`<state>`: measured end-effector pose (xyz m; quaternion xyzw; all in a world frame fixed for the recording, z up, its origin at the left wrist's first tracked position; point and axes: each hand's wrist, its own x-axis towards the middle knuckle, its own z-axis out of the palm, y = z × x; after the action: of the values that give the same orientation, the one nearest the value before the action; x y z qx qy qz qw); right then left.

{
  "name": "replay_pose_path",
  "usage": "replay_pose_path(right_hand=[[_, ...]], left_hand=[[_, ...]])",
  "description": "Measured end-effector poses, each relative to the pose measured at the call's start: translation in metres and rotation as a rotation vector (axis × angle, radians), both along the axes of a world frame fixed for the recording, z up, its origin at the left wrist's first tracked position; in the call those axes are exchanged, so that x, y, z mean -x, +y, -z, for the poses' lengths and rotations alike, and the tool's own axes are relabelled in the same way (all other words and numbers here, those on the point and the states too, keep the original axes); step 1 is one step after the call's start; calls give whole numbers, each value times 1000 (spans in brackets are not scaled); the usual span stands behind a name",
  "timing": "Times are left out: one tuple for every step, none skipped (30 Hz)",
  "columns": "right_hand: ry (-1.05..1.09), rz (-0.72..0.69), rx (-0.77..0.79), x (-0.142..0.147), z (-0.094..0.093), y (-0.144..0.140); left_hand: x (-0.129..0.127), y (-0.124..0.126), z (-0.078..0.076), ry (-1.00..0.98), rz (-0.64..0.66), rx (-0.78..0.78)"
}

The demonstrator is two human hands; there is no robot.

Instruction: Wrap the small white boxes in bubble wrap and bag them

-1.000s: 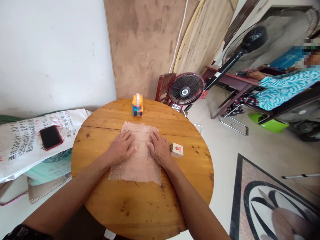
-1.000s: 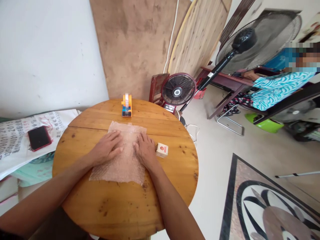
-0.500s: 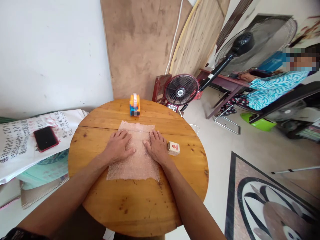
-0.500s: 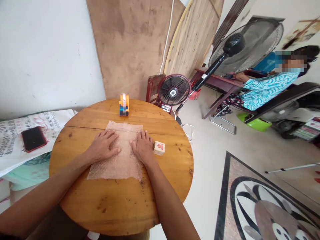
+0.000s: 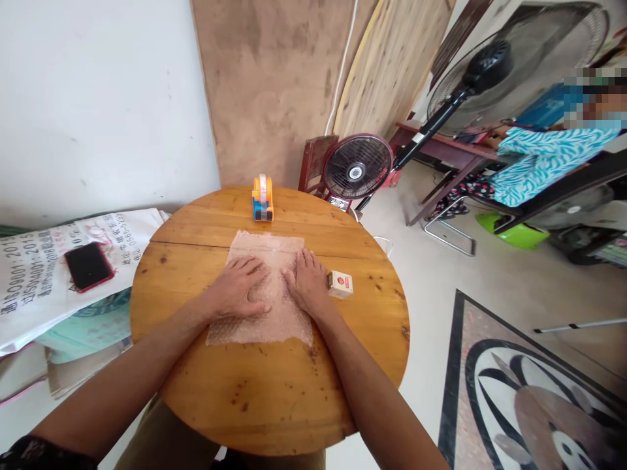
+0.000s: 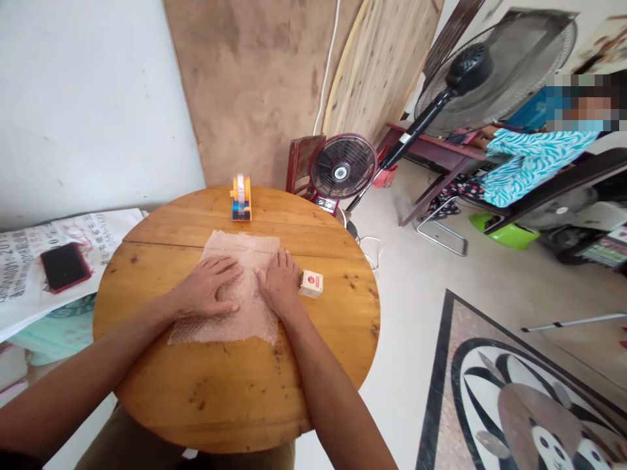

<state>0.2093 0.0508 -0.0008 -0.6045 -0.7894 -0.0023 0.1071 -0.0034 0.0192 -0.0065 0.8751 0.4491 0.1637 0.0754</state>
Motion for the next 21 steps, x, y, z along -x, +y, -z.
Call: replay_pose_path(right_hand=[[6,-14,-4,1,-2,-2],[11,-37,-15,2,-5,-4],[14,-63,-31,2,-10,-6],[13,-86,-49,2,-15,-10],[6,-101,-63,0,-22,-13],[-8,-106,-70,-2,-28,-17],[-27,-101,-66,-7,-35,-20],[-49,-97,-54,-13,-42,-23],[-67,-96,-45,-21,-48,-26],[-78,-95,-40,-31,-52,-29],[-86,-92,-31,-41,-55,-31],[-93,-76,-19,-52,-57,-33],[-103,-55,-6,-63,-56,-34],[-114,-30,3,-73,-54,-35],[-128,-6,15,-82,-51,-35],[-141,25,29,-90,-47,-35],[-140,58,43,-97,-43,-35],[-121,82,56,-102,-39,-35],[-83,99,68,-106,-37,-34],[-24,110,80,-108,-35,-34],[54,117,91,-110,-36,-35]], left_hand=[[0,0,0,-2,-2,1],[0,0,0,-7,-3,4],[0,0,-1,-14,-2,6],[0,0,-1,-21,1,6],[0,0,-1,-25,7,4],[0,0,-2,-27,13,1],[0,0,-2,-29,19,-3],[0,0,-3,-29,24,-5],[0,0,-3,-27,23,-5],[0,0,-4,-21,21,-4],[0,0,-4,-11,17,-3],[0,0,-3,-1,14,-3],[1,0,-3,7,12,-5],[1,0,-2,10,11,-8],[1,0,-2,11,12,-10],[2,0,-1,9,12,-11],[2,1,-1,7,10,-10],[2,1,-1,7,11,-9],[2,0,-2,10,13,-5],[2,0,-3,12,15,-2],[1,0,-5,14,18,0]])
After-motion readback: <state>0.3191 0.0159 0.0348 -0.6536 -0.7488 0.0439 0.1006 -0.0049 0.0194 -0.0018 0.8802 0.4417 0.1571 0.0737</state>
